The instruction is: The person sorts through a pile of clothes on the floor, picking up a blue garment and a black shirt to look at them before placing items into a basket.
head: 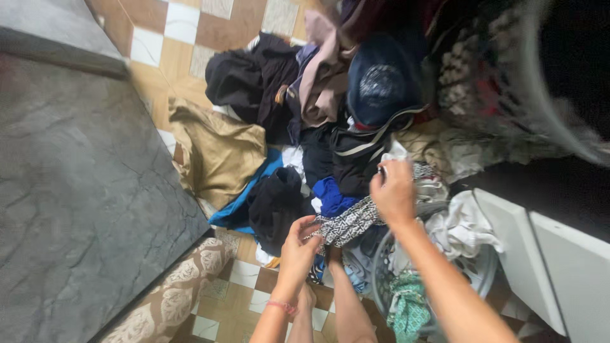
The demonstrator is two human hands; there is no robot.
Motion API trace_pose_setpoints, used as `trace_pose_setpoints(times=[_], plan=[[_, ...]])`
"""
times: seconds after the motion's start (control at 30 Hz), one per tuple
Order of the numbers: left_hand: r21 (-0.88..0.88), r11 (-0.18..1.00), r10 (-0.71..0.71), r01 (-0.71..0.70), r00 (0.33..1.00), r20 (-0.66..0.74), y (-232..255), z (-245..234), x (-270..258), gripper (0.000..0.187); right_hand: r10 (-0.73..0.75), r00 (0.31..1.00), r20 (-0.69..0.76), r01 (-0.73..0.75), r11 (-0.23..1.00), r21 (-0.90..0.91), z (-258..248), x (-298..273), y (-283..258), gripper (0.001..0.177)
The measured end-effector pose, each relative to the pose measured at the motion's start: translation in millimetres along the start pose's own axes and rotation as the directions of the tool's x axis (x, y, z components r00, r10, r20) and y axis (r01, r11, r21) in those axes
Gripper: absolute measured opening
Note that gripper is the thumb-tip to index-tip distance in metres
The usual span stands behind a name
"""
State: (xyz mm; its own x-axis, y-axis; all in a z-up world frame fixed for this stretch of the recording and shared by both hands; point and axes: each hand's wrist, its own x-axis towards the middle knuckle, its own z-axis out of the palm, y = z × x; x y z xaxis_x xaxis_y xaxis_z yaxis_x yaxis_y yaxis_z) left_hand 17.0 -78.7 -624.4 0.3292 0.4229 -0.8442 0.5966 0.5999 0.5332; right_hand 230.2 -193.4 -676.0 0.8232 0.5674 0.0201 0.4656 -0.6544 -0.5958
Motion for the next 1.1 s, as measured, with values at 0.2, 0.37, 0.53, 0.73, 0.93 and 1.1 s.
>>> trace_pose_setpoints(times=[0.2, 0.37, 0.53, 0.73, 0.93, 1.1], plan=[[-0.123, 0.992, -0.032, 0.031, 0.999, -0.006, -45, -33, 43, 0.048, 0.468, 0.802, 0.372, -0.385, 0.88, -0.278, 175, -53, 45, 0.049], [-0.202, 0.979, -0.035, 0.036, 0.999, 0.008, -84, -52, 67, 0.046, 0.491, 0.816, 0.305, -0.382, 0.854, -0.355, 245, -59, 107, 0.059], [-0.296, 0.952, -0.065, 0.078, 0.996, 0.053, -111, -67, 64, 0.045, 0.373, 0.866, 0.333, -0.274, 0.911, -0.31, 202, -57, 114, 0.039], [-0.343, 0.936, -0.051, 0.082, 0.994, 0.097, -88, -71, 34, 0.051, 0.43, 0.738, 0.52, -0.668, 0.577, 0.47, 46, -71, 18, 0.036], [-0.41, 0.909, 0.077, 0.07, 0.941, 0.33, -23, -78, -34, 0.075, 0.299, 0.554, 0.776, -0.662, -0.406, 0.63, -79, -125, -42, 0.047], [-0.54, 0.785, 0.08, 0.304, 0.814, 0.575, 23, -93, -89, 0.069, 0.302, 0.647, 0.7, -0.474, -0.559, 0.68, -92, -156, -66, 0.045]])
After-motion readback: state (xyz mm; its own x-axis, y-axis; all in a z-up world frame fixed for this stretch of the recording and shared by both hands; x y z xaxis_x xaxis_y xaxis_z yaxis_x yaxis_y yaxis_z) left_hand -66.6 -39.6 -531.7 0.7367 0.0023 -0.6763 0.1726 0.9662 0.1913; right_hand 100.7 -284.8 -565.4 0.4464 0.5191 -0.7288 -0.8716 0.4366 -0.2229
